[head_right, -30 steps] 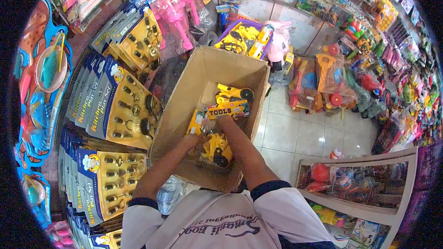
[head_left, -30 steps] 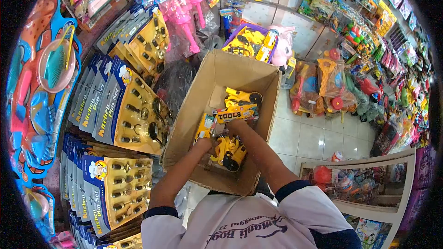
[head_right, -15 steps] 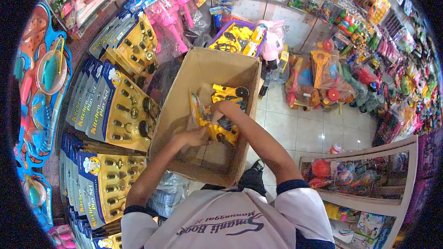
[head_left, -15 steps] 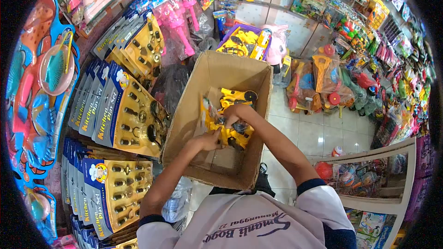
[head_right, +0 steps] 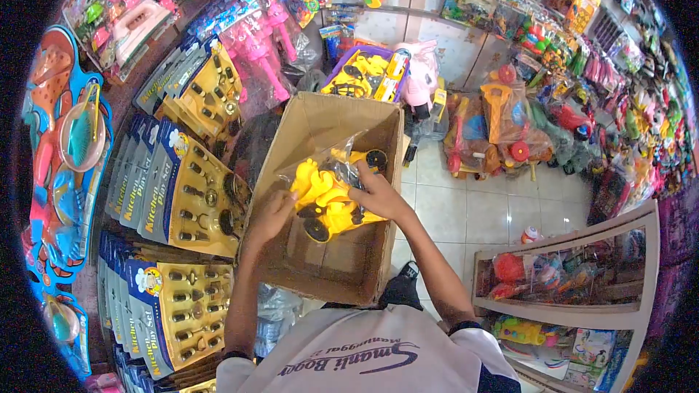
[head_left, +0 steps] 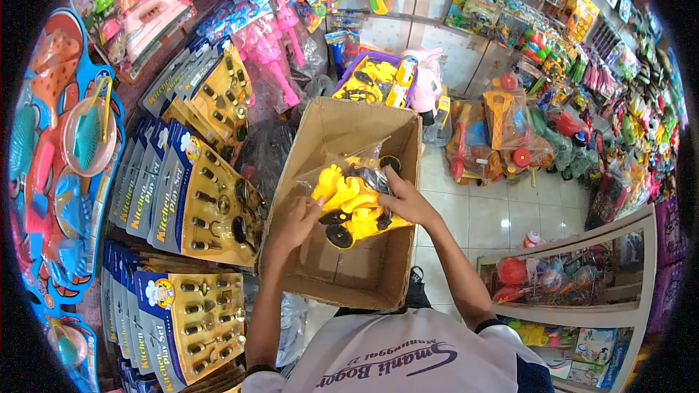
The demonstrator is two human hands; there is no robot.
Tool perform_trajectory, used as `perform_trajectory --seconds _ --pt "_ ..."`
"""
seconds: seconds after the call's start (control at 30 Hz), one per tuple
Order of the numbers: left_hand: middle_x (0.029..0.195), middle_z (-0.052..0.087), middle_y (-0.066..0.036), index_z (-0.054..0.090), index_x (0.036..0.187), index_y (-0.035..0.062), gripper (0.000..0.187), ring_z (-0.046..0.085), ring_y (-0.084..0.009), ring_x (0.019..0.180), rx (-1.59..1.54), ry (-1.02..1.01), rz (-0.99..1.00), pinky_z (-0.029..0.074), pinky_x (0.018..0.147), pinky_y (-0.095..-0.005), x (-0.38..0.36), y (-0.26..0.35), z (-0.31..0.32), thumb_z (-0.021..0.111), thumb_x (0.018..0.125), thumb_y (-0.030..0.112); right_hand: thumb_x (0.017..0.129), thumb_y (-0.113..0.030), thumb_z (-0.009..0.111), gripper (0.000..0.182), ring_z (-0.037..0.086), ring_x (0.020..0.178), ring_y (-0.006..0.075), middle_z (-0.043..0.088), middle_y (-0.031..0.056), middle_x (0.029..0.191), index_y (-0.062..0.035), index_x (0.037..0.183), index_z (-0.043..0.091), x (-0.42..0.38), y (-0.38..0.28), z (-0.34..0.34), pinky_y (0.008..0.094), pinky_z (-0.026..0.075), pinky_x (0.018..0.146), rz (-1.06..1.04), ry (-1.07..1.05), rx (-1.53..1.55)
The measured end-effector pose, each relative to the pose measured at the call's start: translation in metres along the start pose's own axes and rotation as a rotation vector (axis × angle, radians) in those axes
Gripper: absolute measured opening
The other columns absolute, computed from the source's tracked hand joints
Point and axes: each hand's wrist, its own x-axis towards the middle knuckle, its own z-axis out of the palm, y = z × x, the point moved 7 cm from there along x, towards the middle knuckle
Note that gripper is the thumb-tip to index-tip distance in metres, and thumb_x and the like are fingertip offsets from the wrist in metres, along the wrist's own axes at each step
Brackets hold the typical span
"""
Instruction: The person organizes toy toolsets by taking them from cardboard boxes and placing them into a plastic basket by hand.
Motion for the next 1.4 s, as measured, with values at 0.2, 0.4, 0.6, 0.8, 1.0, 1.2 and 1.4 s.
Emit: perform_trajectory --seconds 0.2,0.4,0.6,0.8,1.0,1.2,1.4 --pt "0.117 0.053 -0.015 0.043 0.126 -0.0017 0.054 0.05 -0.0241 0.11 -0.585 0.22 -0.05 0.04 0.091 -0.0351 0.004 -0.017 0.007 0.046 0.094 0.041 0.078 -0.01 0.049 0.047 0.053 0.084 0.0133 0.053 0.0082 0.096 -0.0036 0.122 0.034 -0.018 -0.012 -0.007 0.0288 0.043 0.07 -0.072 0.032 0.395" --pt "0.122 0.052 -0.01 0.043 0.127 0.0034 0.049 0.046 -0.019 0.116 -1.32 0.084 -0.146 0.04 0.094 -0.0364 -0.013 0.009 0.016 0.051 0.092 0.037 0.073 -0.002 0.044 0.065 0.047 0.099 0.0124 0.045 0.0072 0.118 -0.004 0.136 0.028 -0.037 -0.016 -0.002 0.0224 0.041 0.081 0.064 0.0 0.639" --pt "0.117 0.056 -0.01 0.048 0.122 0.0 0.044 0.057 -0.0185 0.102 -1.274 0.229 -0.121 0.047 0.083 -0.0316 -0.019 0.045 0.007 0.054 0.092 0.032 0.082 -0.009 0.051 0.067 0.04 0.117 0.0167 0.036 0.0108 0.134 -0.0062 0.142 0.021 -0.035 -0.017 0.006 0.0269 0.034 0.096 0.017 0.057 0.529" --pt "0.107 0.061 -0.01 0.055 0.114 -0.0032 0.041 0.059 -0.015 0.093 -0.974 0.349 0.0 0.047 0.08 -0.0282 -0.017 0.043 -0.001 0.051 0.094 0.032 0.093 -0.031 0.051 0.071 0.022 0.134 0.0215 0.024 0.0164 0.145 0.0009 0.143 0.011 -0.028 -0.009 0.007 0.0313 0.02 0.108 -0.045 0.111 0.497" --pt "0.107 0.06 -0.009 0.053 0.116 -0.0038 0.043 0.057 -0.0149 0.094 -0.858 0.454 0.046 0.046 0.081 -0.0274 -0.01 0.051 -0.01 0.05 0.094 0.033 0.095 -0.033 0.047 0.066 0.032 0.128 0.0211 0.03 0.0176 0.142 -0.0023 0.144 0.014 -0.016 0.0 0.001 0.0311 0.026 0.104 -0.101 0.108 0.408" --pt "0.111 0.057 -0.009 0.052 0.116 -0.0039 0.036 0.055 -0.0151 0.099 -0.867 0.515 0.134 0.045 0.084 -0.0284 0.001 0.04 -0.02 0.048 0.095 0.026 0.098 -0.032 0.038 0.048 0.053 0.09 0.0131 0.058 0.008 0.095 -0.0039 0.138 0.034 -0.008 0.007 -0.011 0.0275 0.041 0.083 -0.207 0.07 0.31" --pt "0.105 0.06 -0.007 0.053 0.114 -0.0034 0.034 0.056 -0.0137 0.094 -0.812 0.621 0.055 0.045 0.082 -0.0272 0.0 0.054 -0.03 0.047 0.096 0.026 0.099 -0.034 0.032 0.049 0.056 0.1 0.017 0.06 0.0098 0.108 0.0043 0.126 0.045 0.017 0.023 -0.039 0.0319 0.043 0.089 -0.112 -0.207 0.439"
